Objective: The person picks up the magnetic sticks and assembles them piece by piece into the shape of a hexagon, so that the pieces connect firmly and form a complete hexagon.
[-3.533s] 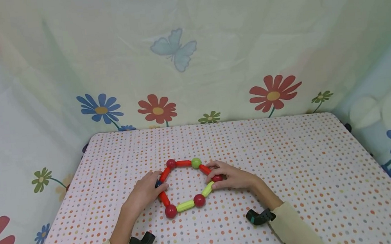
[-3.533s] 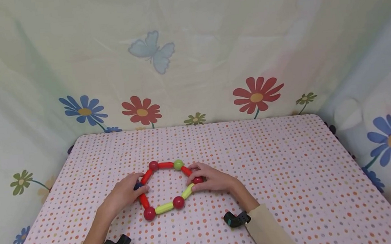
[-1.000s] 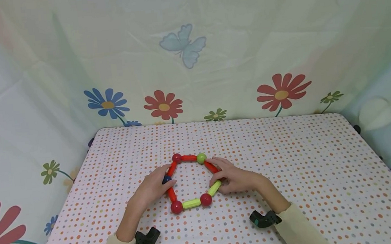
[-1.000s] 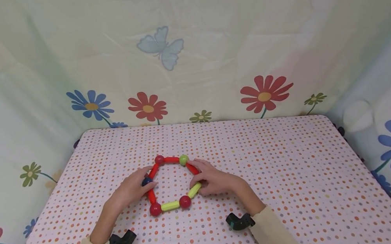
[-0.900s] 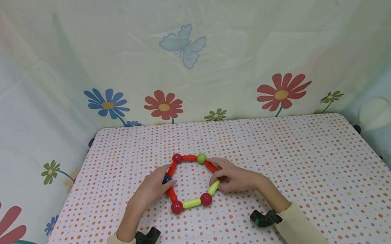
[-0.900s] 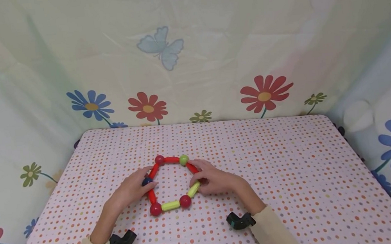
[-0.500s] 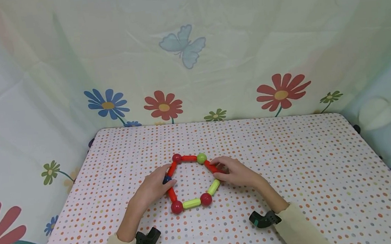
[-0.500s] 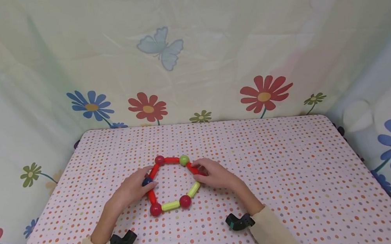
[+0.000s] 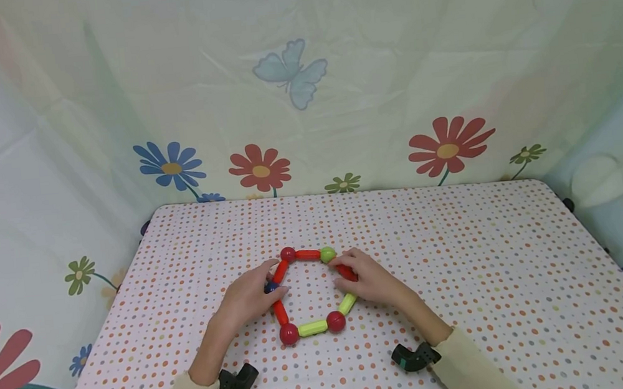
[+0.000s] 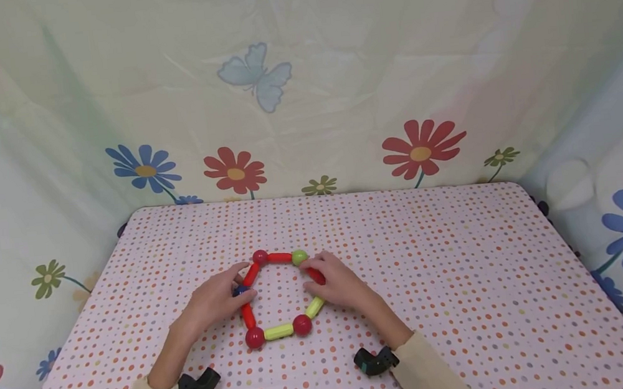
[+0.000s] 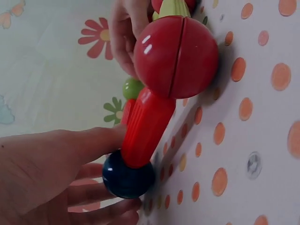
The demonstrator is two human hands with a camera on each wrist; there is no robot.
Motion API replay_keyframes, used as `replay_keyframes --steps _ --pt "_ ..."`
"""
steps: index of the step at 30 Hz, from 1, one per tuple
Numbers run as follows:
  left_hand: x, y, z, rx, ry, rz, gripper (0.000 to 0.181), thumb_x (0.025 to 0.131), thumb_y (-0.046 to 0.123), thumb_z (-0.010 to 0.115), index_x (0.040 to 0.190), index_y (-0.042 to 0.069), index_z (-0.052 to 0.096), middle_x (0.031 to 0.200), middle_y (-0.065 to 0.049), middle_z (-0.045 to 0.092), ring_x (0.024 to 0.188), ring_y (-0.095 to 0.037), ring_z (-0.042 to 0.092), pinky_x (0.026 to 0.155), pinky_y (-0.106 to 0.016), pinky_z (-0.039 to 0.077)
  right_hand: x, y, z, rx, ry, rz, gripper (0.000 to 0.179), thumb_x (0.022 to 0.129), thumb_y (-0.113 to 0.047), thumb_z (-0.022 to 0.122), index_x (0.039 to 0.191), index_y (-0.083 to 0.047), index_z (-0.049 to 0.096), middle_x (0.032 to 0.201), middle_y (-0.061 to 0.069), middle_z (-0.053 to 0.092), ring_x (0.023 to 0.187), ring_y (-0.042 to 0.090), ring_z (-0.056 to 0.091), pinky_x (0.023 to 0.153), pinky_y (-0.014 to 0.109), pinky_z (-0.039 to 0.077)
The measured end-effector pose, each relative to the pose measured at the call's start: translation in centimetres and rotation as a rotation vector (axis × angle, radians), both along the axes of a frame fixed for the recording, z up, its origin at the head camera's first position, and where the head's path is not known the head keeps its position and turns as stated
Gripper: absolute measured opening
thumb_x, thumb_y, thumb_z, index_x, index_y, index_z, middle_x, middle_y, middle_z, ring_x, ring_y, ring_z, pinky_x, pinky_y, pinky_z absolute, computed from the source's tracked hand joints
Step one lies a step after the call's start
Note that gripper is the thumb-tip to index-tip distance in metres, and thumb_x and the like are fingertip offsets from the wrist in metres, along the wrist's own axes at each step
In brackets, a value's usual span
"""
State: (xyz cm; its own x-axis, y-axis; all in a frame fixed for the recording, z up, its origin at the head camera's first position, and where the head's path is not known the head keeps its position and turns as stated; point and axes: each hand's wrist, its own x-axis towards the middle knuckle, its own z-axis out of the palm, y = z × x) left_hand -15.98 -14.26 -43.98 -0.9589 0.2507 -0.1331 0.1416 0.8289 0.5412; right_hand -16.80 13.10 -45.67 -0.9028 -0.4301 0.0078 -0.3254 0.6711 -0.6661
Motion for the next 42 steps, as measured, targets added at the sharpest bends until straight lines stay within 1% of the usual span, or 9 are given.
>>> replay_keyframes --steps 4,12,17,25,27,30,32,37,42 --pt "-0.2 0.5 -0.2 0.043 0.040 0.016 0.062 0.089 0.032 0.070 0.143 0.012 0.045 0.104 -0.003 0.064 0.069 -0.012 0.054 0.057 -0.026 0.045 -0.2 -0.1 0.0 -0.035 0.009 -0.038 0.035 0.090 -0.017 0.067 0.124 -0.013 0.060 0.119 0.011 0.057 0.096 0.019 0.052 0.080 0.031 0.044" --pt "-0.1 0.9 -0.5 -0.046 0.100 -0.023 0.059 0.090 0.029 0.069 0.142 0.012 0.047 0.127 -0.008 0.062 0.093 -0.016 0.058 0.074 -0.031 0.051 -0.3 -0.2 -0.4 -0.091 0.019 -0.051 0.033 0.092 -0.011 0.063 0.125 -0.010 0.059 0.119 0.010 0.061 0.095 0.016 0.053 0.083 0.032 0.047" --pt "-0.1 1.1 -0.5 -0.031 0.112 -0.030 0.057 0.089 0.029 0.069 0.140 0.014 0.050 0.127 -0.006 0.062 0.098 -0.016 0.058 0.080 -0.035 0.052 -0.4 -0.2 -0.7 -0.100 0.040 -0.077 0.034 0.091 -0.009 0.064 0.124 -0.009 0.058 0.119 0.010 0.061 0.097 0.017 0.055 0.084 0.033 0.048" --pt "-1.2 1.6 -0.8 0.027 0.042 0.051 0.067 0.089 0.033 0.069 0.146 0.011 0.041 0.105 -0.004 0.066 0.063 -0.011 0.054 0.054 -0.026 0.042 -0.6 -0.2 -0.7 -0.097 0.015 -0.118 0.035 0.092 -0.009 0.064 0.126 -0.005 0.055 0.113 0.010 0.063 0.095 0.017 0.058 0.082 0.033 0.050" --pt "-1.7 1.7 -1.0 0.035 0.042 0.057 0.067 0.090 0.032 0.069 0.146 0.010 0.041 0.101 -0.004 0.066 0.066 -0.012 0.055 0.057 -0.026 0.042 -0.6 -0.1 -0.6 -0.106 0.001 -0.120 0.038 0.092 -0.010 0.064 0.127 -0.003 0.054 0.112 0.011 0.064 0.095 0.018 0.060 0.082 0.034 0.051" --pt "-2.2 1.9 -1.3 0.042 0.053 0.047 0.063 0.090 0.029 0.068 0.145 0.010 0.044 0.102 -0.004 0.066 0.077 -0.013 0.054 0.073 -0.033 0.046 -0.6 -0.1 -0.6 -0.116 -0.014 -0.110 0.040 0.092 -0.010 0.064 0.130 -0.002 0.052 0.112 0.012 0.064 0.096 0.019 0.061 0.083 0.035 0.051" --pt "-2.3 1.8 -1.4 0.062 0.049 0.034 0.060 0.090 0.026 0.068 0.143 0.009 0.047 0.103 -0.004 0.065 0.080 -0.014 0.053 0.076 -0.034 0.046 -0.6 -0.1 -0.6 -0.122 -0.020 -0.104 0.041 0.092 -0.011 0.063 0.131 -0.002 0.051 0.112 0.013 0.064 0.096 0.020 0.061 0.083 0.035 0.051" --pt "-2.2 1.6 -1.1 0.116 0.041 0.000 0.054 0.090 0.020 0.068 0.140 0.009 0.050 0.099 -0.004 0.064 0.077 -0.014 0.052 0.065 -0.026 0.044 -0.8 0.1 -0.9 -0.128 -0.016 -0.107 0.042 0.092 -0.011 0.064 0.131 -0.002 0.052 0.111 0.012 0.065 0.094 0.018 0.061 0.080 0.030 0.051" --pt "-2.2 1.5 -0.9 0.120 0.058 -0.011 0.051 0.089 0.021 0.069 0.137 0.011 0.053 0.101 -0.002 0.067 0.078 -0.012 0.055 0.069 -0.025 0.047 -0.9 0.3 -1.0 -0.137 -0.008 -0.108 0.042 0.091 -0.011 0.065 0.130 -0.003 0.052 0.109 0.013 0.065 0.090 0.017 0.060 0.074 0.026 0.049"
